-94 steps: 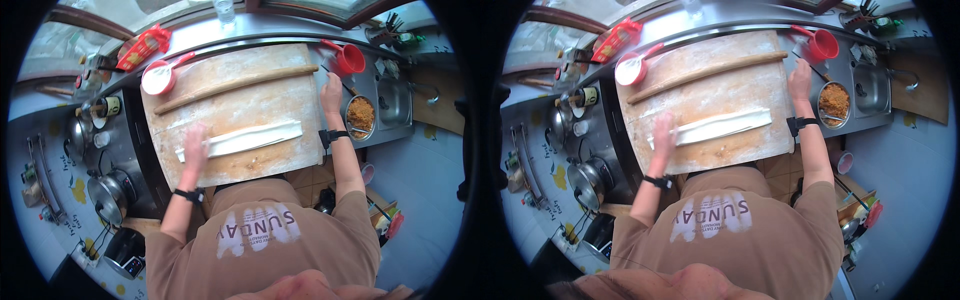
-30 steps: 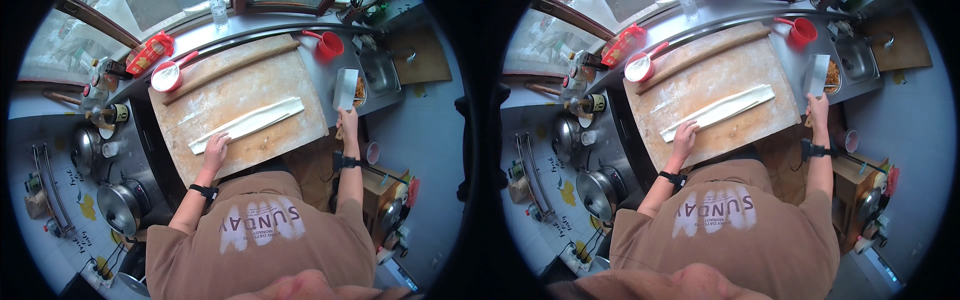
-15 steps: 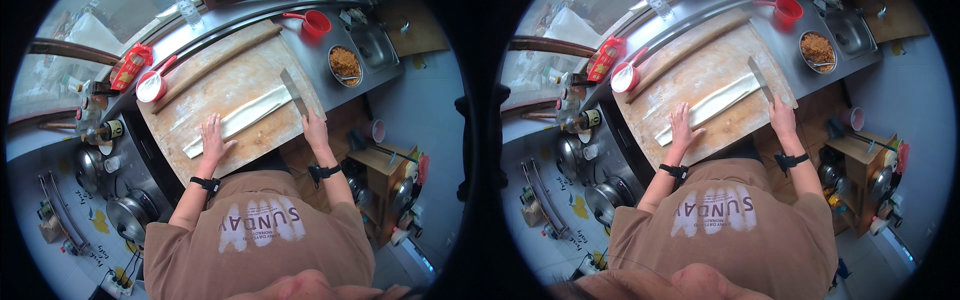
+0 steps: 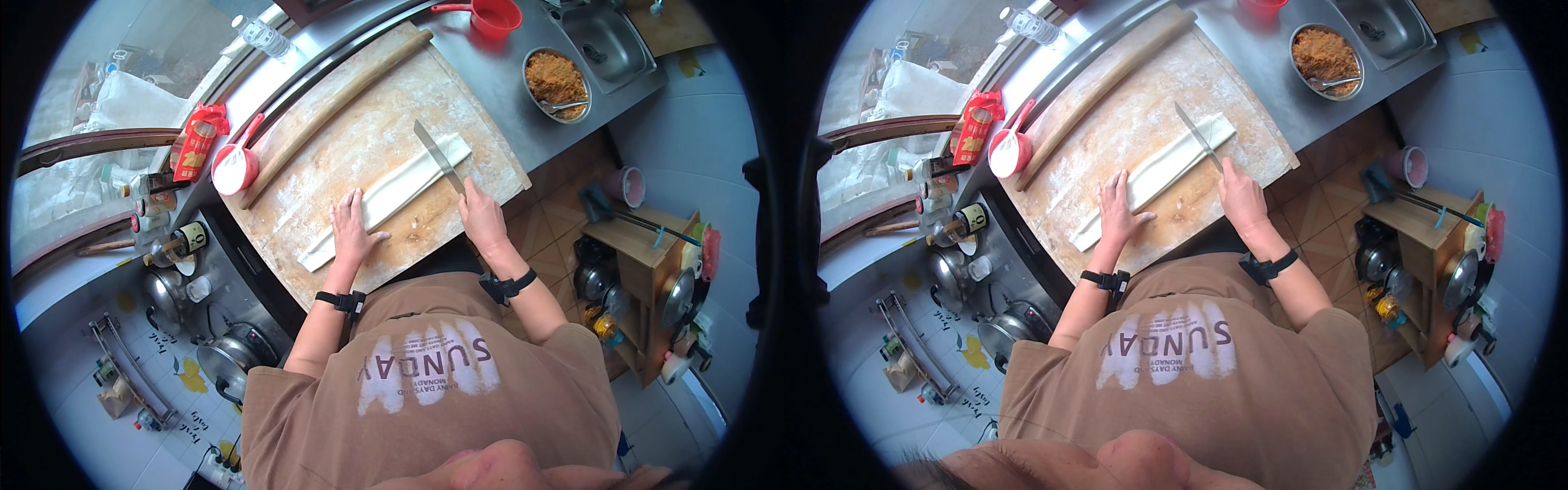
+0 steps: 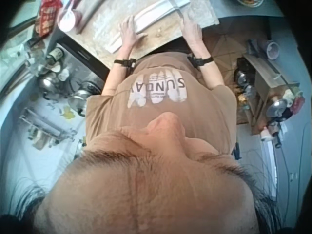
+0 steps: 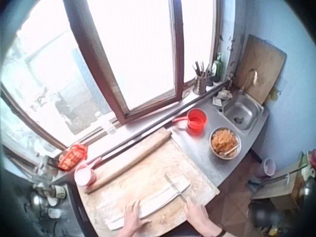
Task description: The person rolls out dough into a large circle, cuts it into strips, and then into small squares. They place the squares on a bamboo mat, add filling from a bowl, and fold the dough to form dumplings.
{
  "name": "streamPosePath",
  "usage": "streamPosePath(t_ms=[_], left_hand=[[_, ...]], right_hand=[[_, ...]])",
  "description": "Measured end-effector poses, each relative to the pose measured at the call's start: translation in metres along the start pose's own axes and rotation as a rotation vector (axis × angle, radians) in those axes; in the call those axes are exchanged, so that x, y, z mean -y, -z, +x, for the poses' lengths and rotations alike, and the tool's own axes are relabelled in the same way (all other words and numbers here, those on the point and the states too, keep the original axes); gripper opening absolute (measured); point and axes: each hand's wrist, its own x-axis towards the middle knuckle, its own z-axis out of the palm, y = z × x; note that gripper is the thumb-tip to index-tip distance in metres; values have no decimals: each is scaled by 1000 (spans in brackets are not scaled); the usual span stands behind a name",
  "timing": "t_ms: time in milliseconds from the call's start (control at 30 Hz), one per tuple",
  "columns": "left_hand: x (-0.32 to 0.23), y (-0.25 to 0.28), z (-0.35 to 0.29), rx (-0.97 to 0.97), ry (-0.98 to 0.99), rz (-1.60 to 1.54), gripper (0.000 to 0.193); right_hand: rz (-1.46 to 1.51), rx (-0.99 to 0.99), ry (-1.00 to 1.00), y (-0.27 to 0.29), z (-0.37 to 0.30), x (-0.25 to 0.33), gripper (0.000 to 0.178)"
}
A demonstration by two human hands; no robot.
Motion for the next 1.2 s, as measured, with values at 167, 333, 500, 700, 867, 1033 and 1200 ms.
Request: streamPosePath(t_ms=[167,333,500,700,867,1033,1200], left_hand=[[-1,2,3,-9,-4,-27,143],[-1,5,5,-17,-7,-57,141],[0,5,5,5,31,-66,141],[16,8,-7,-28,-31,-10,146],[57,25,-43,-24,155,10,147],[90,37,-68,17,212,27,144],[95,38,-68,0,194,-38,141]], right_hand=[[0,20,17,-5,3,4,38],[-65,36,26,-12,5,2,34],[-58,21,-16,-33,13,-9,24],[7,-134,68,-32,1,0,21],[-49,0,78,-33,-27,49,17],[-122,24,111,-51,-32,75,18],[-142,35,58,-57,-26,75,18]])
